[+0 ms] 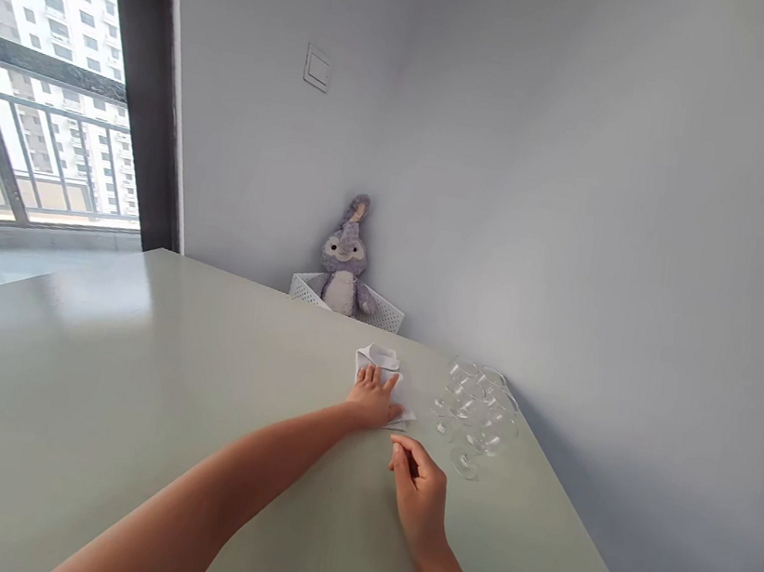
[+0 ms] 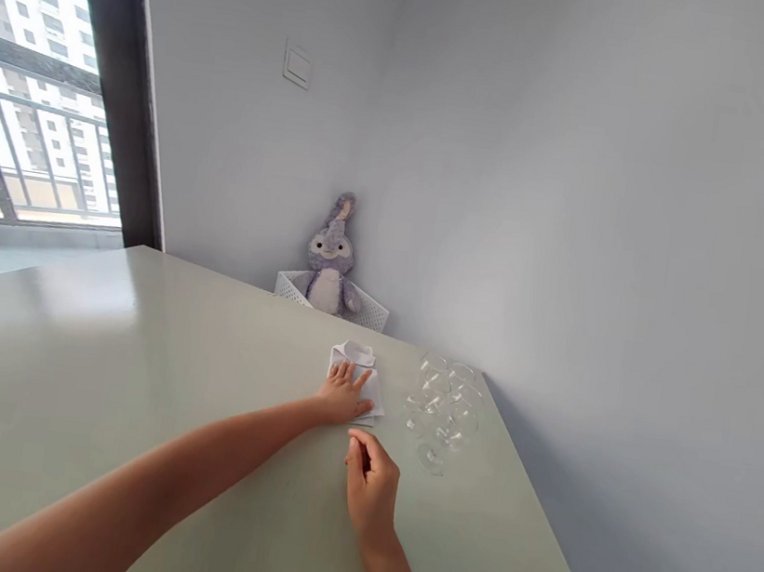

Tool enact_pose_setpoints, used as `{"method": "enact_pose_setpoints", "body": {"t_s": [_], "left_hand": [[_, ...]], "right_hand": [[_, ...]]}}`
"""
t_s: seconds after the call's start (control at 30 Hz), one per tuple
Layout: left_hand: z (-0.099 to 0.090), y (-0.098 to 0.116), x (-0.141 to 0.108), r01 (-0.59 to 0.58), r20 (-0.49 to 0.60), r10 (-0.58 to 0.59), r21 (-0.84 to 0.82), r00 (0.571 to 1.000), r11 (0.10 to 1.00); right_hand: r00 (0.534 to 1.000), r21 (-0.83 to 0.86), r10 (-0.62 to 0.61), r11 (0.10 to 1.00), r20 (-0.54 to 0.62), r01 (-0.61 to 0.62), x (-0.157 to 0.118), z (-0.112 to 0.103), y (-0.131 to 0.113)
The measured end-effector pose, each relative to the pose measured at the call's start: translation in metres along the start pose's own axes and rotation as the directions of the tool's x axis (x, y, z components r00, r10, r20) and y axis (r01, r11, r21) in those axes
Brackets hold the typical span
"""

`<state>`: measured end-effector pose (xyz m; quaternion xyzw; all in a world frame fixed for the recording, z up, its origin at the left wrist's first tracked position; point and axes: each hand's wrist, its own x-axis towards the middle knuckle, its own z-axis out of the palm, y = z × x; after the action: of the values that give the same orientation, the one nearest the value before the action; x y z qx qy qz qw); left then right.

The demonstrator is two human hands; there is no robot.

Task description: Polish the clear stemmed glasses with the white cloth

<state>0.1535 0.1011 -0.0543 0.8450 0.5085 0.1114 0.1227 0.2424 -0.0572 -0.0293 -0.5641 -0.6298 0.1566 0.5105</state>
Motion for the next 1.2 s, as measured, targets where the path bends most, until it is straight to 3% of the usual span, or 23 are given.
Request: {"method": "enact_pose_setpoints", "body": {"t_s": [0.17, 0.27, 0.37, 0.53, 0.73, 0.83, 0.9, 0.97, 1.07, 1.13, 1.2], "left_hand": [[-0.024, -0.059, 0.024, 0.061, 0.015, -0.062, 0.021, 0.998, 0.998], [-0.048, -0.11, 0.026, 0.185, -0.02, -0.184, 0.041, 0.983, 0.982], [-0.077, -0.169, 0.013, 0.333, -0.065, -0.329, 0.061, 0.942, 0.941], [-0.127, -0.26, -0.042, 0.579, -0.15, -0.564, 0.082, 0.812, 0.812], [-0.182, -0.338, -0.146, 0.818, -0.211, -0.792, 0.079, 0.573, 0.57], [-0.202, -0.361, -0.203, 0.904, -0.213, -0.879, 0.083, 0.428, 0.42], [-0.21, -0.37, -0.236, 0.953, -0.237, -0.924, 0.117, 0.299, 0.278], [-0.213, -0.375, -0.26, 0.972, -0.305, -0.926, 0.137, 0.224, 0.19], [-0.213, -0.376, -0.275, 0.979, -0.339, -0.923, 0.144, 0.184, 0.143], [-0.211, -0.373, -0.272, 0.983, -0.298, -0.941, 0.14, 0.159, 0.121], [-0.206, -0.365, -0.261, 0.983, -0.252, -0.954, 0.126, 0.16, 0.131]], "right_hand": [[0.999, -0.017, 0.038, 0.999, 0.015, -0.038, 0.0, -0.001, 0.004], [0.998, -0.023, 0.061, 0.998, 0.026, -0.061, 0.0, -0.001, 0.007], [0.996, -0.033, 0.084, 0.996, 0.039, -0.083, 0.0, -0.001, 0.011], [0.99, -0.024, 0.124, 0.992, 0.065, -0.122, 0.0, 0.0, 0.017], [0.97, 0.013, 0.215, 0.976, 0.112, -0.217, -0.002, 0.002, 0.024], [0.97, 0.02, 0.208, 0.977, 0.127, -0.213, -0.003, 0.003, 0.024], [0.973, 0.012, 0.194, 0.98, 0.125, -0.197, -0.004, 0.004, 0.022], [0.979, 0.008, 0.168, 0.985, 0.118, -0.17, -0.004, 0.006, 0.017], [0.99, 0.016, 0.095, 0.995, 0.104, -0.097, -0.005, 0.009, 0.007], [0.995, 0.016, 0.026, 0.999, 0.101, -0.027, -0.006, 0.012, 0.001], [0.993, 0.006, -0.041, 0.999, 0.113, 0.04, -0.008, 0.015, -0.006]]}}
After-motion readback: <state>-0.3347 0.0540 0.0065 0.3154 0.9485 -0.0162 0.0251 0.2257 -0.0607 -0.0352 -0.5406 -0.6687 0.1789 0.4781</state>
